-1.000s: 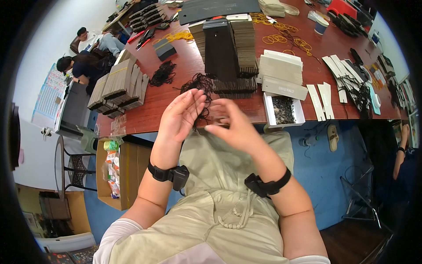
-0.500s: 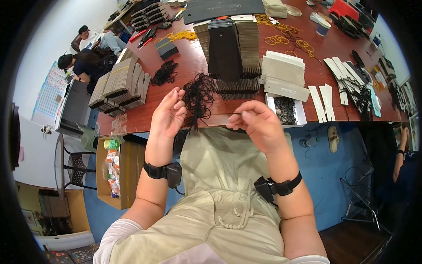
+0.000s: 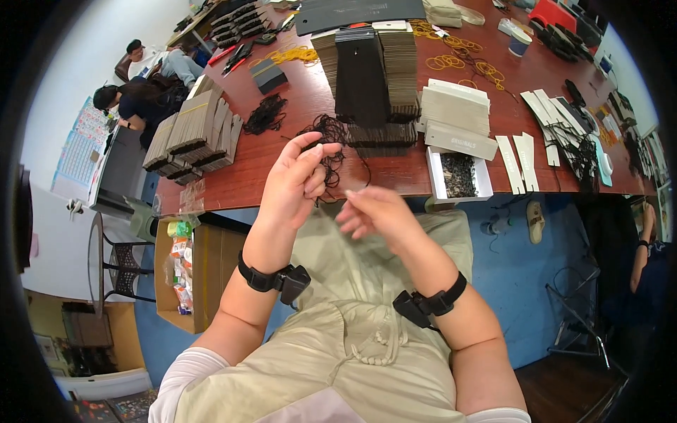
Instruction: The person picks up a stack of tags and places them into a small box before threading a string through a tag and tying it into a loop.
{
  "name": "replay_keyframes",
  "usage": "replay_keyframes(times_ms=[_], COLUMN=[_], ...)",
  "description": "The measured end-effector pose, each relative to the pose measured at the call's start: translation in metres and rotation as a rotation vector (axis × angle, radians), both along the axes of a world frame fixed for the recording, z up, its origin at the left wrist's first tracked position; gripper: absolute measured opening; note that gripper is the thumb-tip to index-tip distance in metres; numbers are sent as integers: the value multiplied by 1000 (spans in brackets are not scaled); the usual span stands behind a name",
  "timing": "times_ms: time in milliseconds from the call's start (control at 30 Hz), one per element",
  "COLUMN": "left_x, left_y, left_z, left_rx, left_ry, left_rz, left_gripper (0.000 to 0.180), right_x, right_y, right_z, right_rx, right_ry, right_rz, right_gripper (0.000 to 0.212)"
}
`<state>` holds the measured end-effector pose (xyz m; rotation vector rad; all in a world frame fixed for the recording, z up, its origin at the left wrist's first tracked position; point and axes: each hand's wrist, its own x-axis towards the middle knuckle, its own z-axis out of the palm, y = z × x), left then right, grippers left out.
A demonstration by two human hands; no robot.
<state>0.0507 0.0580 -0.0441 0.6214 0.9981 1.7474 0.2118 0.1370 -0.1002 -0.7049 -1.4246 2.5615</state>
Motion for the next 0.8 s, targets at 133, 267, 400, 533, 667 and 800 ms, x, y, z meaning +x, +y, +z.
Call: replay_keyframes(times_ms=[133, 267, 400, 533, 667, 800], left_x=[10, 5, 0, 13, 22, 26], left_y=[-2, -6, -9, -6, -1, 0], left_z=[4, -4, -20, -25, -34, -30], left_rx=[-18, -28, -161, -326, -261, -223], left_ry=[8, -13, -15, -3, -94, -120], left_rz=[-7, -23, -12, -58, -115, -142], left_gripper=[26, 31, 33, 33, 30, 32], right_x=[-13, -10, 6, 8, 1, 5], right_y=[-12, 1, 16, 13, -7, -24], right_z=[-2, -6, 7, 31, 18, 32], right_rx=[-357, -575, -399, 209, 784, 1007], right_ry=[45, 269, 301, 82, -183, -282], right_rz=[-38, -297, -416, -398, -317, -197], right_gripper=[45, 36, 24, 20, 19, 16])
